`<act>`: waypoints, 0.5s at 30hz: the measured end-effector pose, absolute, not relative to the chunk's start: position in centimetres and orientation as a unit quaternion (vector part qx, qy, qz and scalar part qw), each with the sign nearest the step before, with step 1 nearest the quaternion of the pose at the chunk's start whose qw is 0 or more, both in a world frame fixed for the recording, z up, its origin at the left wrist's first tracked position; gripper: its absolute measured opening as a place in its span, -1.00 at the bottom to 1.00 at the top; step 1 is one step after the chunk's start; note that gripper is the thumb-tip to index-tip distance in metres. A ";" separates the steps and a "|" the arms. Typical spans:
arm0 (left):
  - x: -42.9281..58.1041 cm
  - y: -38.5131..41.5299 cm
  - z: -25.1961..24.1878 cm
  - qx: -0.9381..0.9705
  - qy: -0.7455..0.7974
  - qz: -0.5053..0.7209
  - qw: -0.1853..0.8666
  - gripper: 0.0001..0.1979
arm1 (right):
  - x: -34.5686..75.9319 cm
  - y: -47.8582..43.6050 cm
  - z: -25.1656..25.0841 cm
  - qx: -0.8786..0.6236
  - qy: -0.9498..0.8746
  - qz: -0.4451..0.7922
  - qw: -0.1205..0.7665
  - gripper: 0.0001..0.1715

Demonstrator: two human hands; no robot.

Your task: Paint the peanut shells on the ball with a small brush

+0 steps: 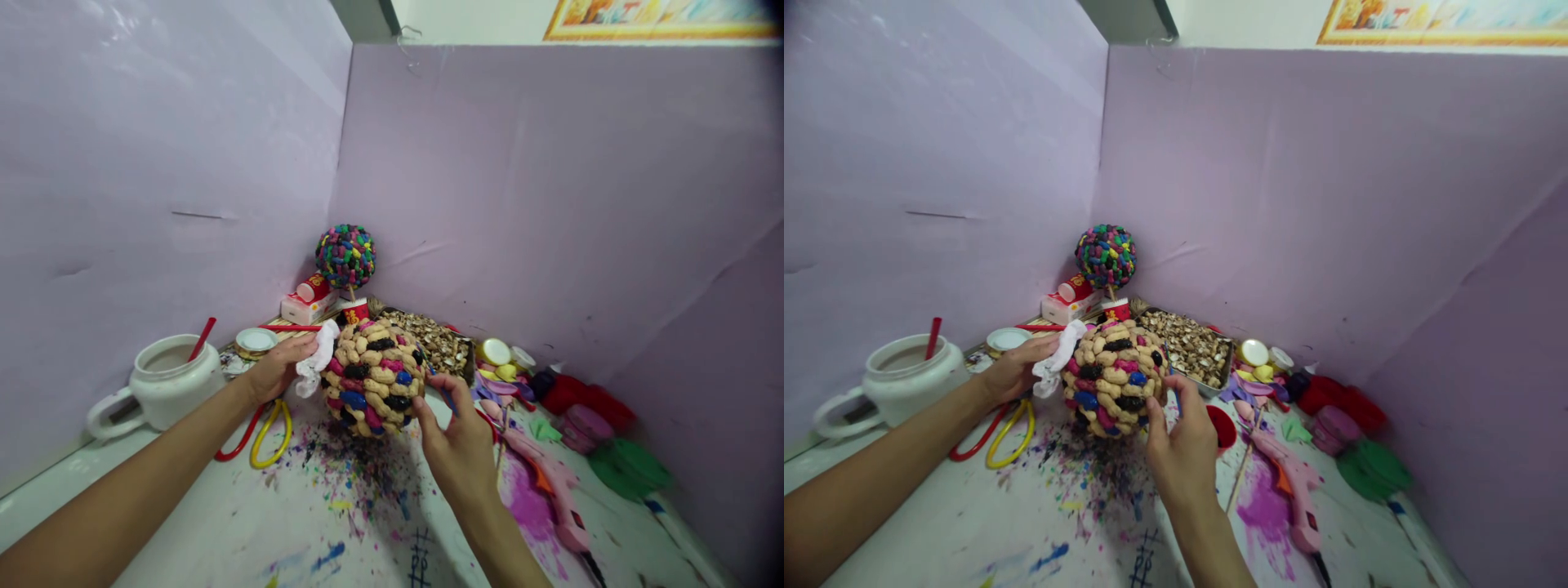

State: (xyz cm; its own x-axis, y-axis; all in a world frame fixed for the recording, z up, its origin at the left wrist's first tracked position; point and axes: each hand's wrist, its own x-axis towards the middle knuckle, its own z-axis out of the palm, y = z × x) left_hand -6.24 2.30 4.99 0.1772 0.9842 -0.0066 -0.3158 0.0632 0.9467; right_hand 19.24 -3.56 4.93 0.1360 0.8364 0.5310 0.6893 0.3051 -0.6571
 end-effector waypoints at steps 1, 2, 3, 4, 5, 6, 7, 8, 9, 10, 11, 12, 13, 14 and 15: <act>-6.2 2.3 4.8 0.445 0.362 0.521 0.632 -0.45 | 19.2 -3.6 4.9 -0.580 -0.654 0.083 0.479 -0.71; -6.2 2.3 4.6 0.447 0.351 0.521 0.637 -0.45 | 19.2 -3.5 5.0 -0.576 -0.655 0.089 0.481 -0.72; -6.2 2.4 4.4 0.448 0.347 0.522 0.638 -0.44 | 19.3 -3.5 5.0 -0.573 -0.656 0.093 0.483 -0.73; -6.2 2.4 4.3 0.449 0.348 0.521 0.637 -0.43 | 19.3 -3.5 5.0 -0.570 -0.657 0.097 0.485 -0.73; -6.1 2.4 4.1 0.449 0.353 0.520 0.635 -0.42 | 19.4 -3.5 5.1 -0.568 -0.657 0.099 0.485 -0.73; -6.1 2.5 4.0 0.449 0.359 0.520 0.632 -0.41 | 19.5 -3.5 5.2 -0.568 -0.658 0.100 0.484 -0.73; -6.1 2.5 4.0 0.448 0.365 0.519 0.629 -0.40 | 19.6 -3.5 5.4 -0.568 -0.657 0.101 0.486 -0.72; -6.1 2.6 3.9 0.448 0.371 0.520 0.626 -0.41 | 19.9 -3.5 5.7 -0.567 -0.655 0.099 0.489 -0.72; -6.0 2.6 3.9 0.449 0.375 0.521 0.622 -0.43 | 20.1 -3.5 6.0 -0.566 -0.652 0.096 0.494 -0.72; -6.0 2.7 3.8 0.451 0.379 0.521 0.617 -0.45 | 20.4 -3.6 6.4 -0.565 -0.648 0.090 0.503 -0.72; -6.0 2.8 3.7 0.455 0.383 0.520 0.612 -0.48 | 20.7 -3.7 6.8 -0.564 -0.640 0.083 0.515 -0.71; -6.0 2.9 3.6 0.459 0.389 0.518 0.608 -0.51 | 21.0 -3.8 7.2 -0.563 -0.630 0.077 0.529 -0.70; -6.0 2.9 3.5 0.462 0.396 0.516 0.603 -0.53 | 21.3 -3.8 7.5 -0.560 -0.622 0.076 0.543 -0.70; -6.0 3.0 3.4 0.462 0.403 0.517 0.598 -0.54 | 21.5 -3.9 7.7 -0.553 -0.617 0.082 0.554 -0.70; -6.0 3.0 3.4 0.463 0.407 0.517 0.594 -0.55 | 21.7 -4.0 7.8 -0.542 -0.618 0.095 0.562 -0.72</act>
State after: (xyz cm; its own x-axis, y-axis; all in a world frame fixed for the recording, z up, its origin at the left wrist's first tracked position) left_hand -5.97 3.02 3.38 0.1339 0.9910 -0.0059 -0.2372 0.0378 0.9707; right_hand 21.65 -3.96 7.79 0.2181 0.7767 0.5909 0.5622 0.3950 -0.7266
